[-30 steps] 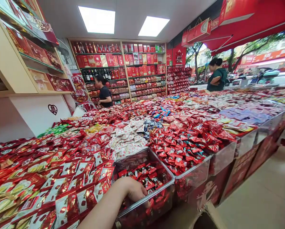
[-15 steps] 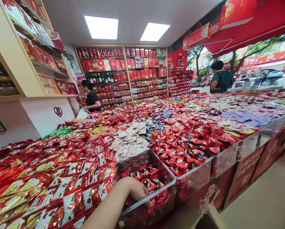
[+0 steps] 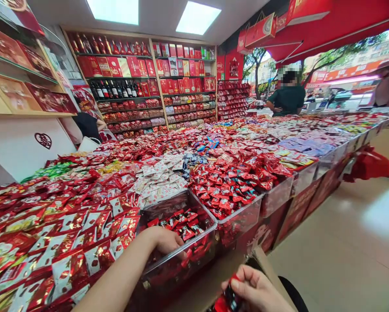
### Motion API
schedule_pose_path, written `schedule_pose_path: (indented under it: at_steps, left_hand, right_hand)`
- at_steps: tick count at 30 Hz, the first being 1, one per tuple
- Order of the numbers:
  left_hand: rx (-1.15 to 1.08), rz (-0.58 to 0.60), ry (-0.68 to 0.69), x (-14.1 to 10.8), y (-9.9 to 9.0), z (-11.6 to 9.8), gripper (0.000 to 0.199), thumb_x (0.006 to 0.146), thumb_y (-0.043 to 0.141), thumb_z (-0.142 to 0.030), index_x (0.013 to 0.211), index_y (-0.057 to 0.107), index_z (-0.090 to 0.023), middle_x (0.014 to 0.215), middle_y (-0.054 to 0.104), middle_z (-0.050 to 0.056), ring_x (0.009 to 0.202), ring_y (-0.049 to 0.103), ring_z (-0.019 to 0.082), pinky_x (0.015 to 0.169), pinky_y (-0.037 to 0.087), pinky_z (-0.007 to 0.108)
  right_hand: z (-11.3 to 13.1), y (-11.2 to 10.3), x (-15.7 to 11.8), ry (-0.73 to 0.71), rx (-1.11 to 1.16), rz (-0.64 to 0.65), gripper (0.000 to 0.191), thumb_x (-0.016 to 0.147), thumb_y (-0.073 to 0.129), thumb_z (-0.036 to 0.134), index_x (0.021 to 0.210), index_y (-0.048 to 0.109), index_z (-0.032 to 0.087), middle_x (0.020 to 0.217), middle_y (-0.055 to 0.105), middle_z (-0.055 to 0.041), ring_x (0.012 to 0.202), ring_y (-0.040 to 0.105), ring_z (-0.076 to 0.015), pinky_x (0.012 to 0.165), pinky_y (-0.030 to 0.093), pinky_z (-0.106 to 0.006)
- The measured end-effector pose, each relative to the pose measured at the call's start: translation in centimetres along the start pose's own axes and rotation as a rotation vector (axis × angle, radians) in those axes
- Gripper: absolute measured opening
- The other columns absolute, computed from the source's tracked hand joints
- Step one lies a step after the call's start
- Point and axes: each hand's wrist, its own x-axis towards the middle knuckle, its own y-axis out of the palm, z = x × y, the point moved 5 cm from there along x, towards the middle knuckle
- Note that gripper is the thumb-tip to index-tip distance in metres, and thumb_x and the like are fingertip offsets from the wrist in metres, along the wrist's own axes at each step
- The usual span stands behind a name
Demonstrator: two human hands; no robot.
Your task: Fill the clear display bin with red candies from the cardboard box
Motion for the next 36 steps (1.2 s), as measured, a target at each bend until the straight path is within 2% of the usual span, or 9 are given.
schedule_pose_path:
  at_steps: [2, 5, 9, 15, 20, 23, 27, 31, 36]
  left_hand:
    - [-0.016, 0.023, 0.007, 0.3, 0.1, 0.1, 0.031, 0.061, 0.055, -0.048, 0.08, 0.058, -0.023, 0.061, 0.054, -0.004, 0.044, 0.046, 0.009, 0.047, 0.041, 0.023]
    - [-0.041, 0.051, 0.039, 0.8, 0.0, 0.2, 0.029, 0.064, 0.053, -0.048, 0.078, 0.056, -0.023, 0.059, 0.048, -0.006, 0.042, 0.042, 0.007, 0.046, 0.04, 0.021]
    - [-0.058, 0.059, 0.063, 0.9, -0.1, 0.2, 0.028, 0.065, 0.053, -0.049, 0.075, 0.056, -0.022, 0.056, 0.042, -0.007, 0.042, 0.038, 0.006, 0.045, 0.039, 0.02]
    - [-0.082, 0.068, 0.048, 0.5, 0.0, -0.2, 0.027, 0.065, 0.054, -0.048, 0.075, 0.055, -0.023, 0.055, 0.044, -0.007, 0.04, 0.039, 0.006, 0.047, 0.041, 0.022]
    - [-0.118, 0.094, 0.021, 0.5, 0.2, -0.2, 0.026, 0.065, 0.054, -0.047, 0.075, 0.052, -0.023, 0.054, 0.046, -0.007, 0.042, 0.046, 0.009, 0.05, 0.044, 0.025]
    - [-0.112, 0.104, -0.002, 0.5, 0.3, -0.1, 0.027, 0.065, 0.053, -0.047, 0.076, 0.051, -0.023, 0.058, 0.053, -0.005, 0.048, 0.053, 0.012, 0.05, 0.045, 0.025]
    - [-0.102, 0.089, 0.0, 0.5, 0.2, 0.0, 0.025, 0.064, 0.054, -0.044, 0.077, 0.052, -0.022, 0.063, 0.056, -0.004, 0.049, 0.055, 0.012, 0.048, 0.045, 0.024]
    - [-0.137, 0.097, 0.023, 0.6, 0.2, -0.2, 0.02, 0.066, 0.054, -0.04, 0.073, 0.053, -0.021, 0.063, 0.058, -0.004, 0.048, 0.055, 0.011, 0.048, 0.045, 0.024]
    - [-0.2, 0.13, 0.006, 0.5, 0.3, -0.3, 0.022, 0.068, 0.051, -0.039, 0.082, 0.057, -0.022, 0.068, 0.062, -0.001, 0.048, 0.058, 0.014, 0.049, 0.047, 0.026]
  right_hand:
    - [3.2, 0.7, -0.5, -0.081, 0.246, -0.043, 0.035, 0.065, 0.063, 0.04, 0.066, 0.038, 0.016, 0.078, 0.06, -0.0041, 0.061, 0.054, -0.0102, 0.053, 0.041, -0.021]
    - [6.7, 1.0, -0.7, -0.181, 0.351, -0.117, 0.028, 0.067, 0.063, 0.032, 0.068, 0.042, 0.014, 0.075, 0.058, -0.0028, 0.064, 0.054, -0.0099, 0.059, 0.044, -0.023]
    - [7.6, 0.7, -0.3, -0.225, 0.383, -0.166, 0.026, 0.064, 0.065, 0.029, 0.07, 0.046, 0.013, 0.066, 0.054, 0.0008, 0.062, 0.053, -0.0098, 0.061, 0.047, -0.028]
    - [7.2, 0.6, 0.3, -0.253, 0.359, -0.208, 0.027, 0.064, 0.065, 0.03, 0.069, 0.045, 0.014, 0.066, 0.052, 0.0014, 0.059, 0.049, -0.0087, 0.055, 0.046, -0.025]
    - [6.4, 0.4, 0.2, -0.229, 0.257, -0.204, 0.027, 0.066, 0.064, 0.031, 0.066, 0.043, 0.014, 0.063, 0.053, 0.002, 0.057, 0.046, -0.0068, 0.052, 0.039, -0.019]
    - [4.8, 0.0, -0.1, -0.197, 0.175, -0.211, 0.025, 0.067, 0.062, 0.033, 0.072, 0.046, 0.015, 0.065, 0.052, 0.0025, 0.055, 0.044, -0.0057, 0.049, 0.036, -0.017]
    - [0.7, -0.2, -0.5, 0.002, 0.239, -0.138, 0.035, 0.064, 0.065, 0.033, 0.09, 0.049, 0.016, 0.066, 0.05, 0.0033, 0.056, 0.044, -0.0059, 0.05, 0.036, -0.018]
    - [-2.1, -0.6, -1.2, 0.135, 0.208, -0.117, 0.031, 0.061, 0.067, 0.034, 0.077, 0.053, 0.013, 0.064, 0.048, 0.0023, 0.053, 0.041, -0.005, 0.049, 0.033, -0.018]
    - [-2.3, -0.9, -1.5, 0.071, 0.064, -0.048, 0.028, 0.068, 0.06, 0.039, 0.069, 0.049, 0.014, 0.06, 0.045, 0.0031, 0.054, 0.038, -0.0055, 0.053, 0.03, -0.018]
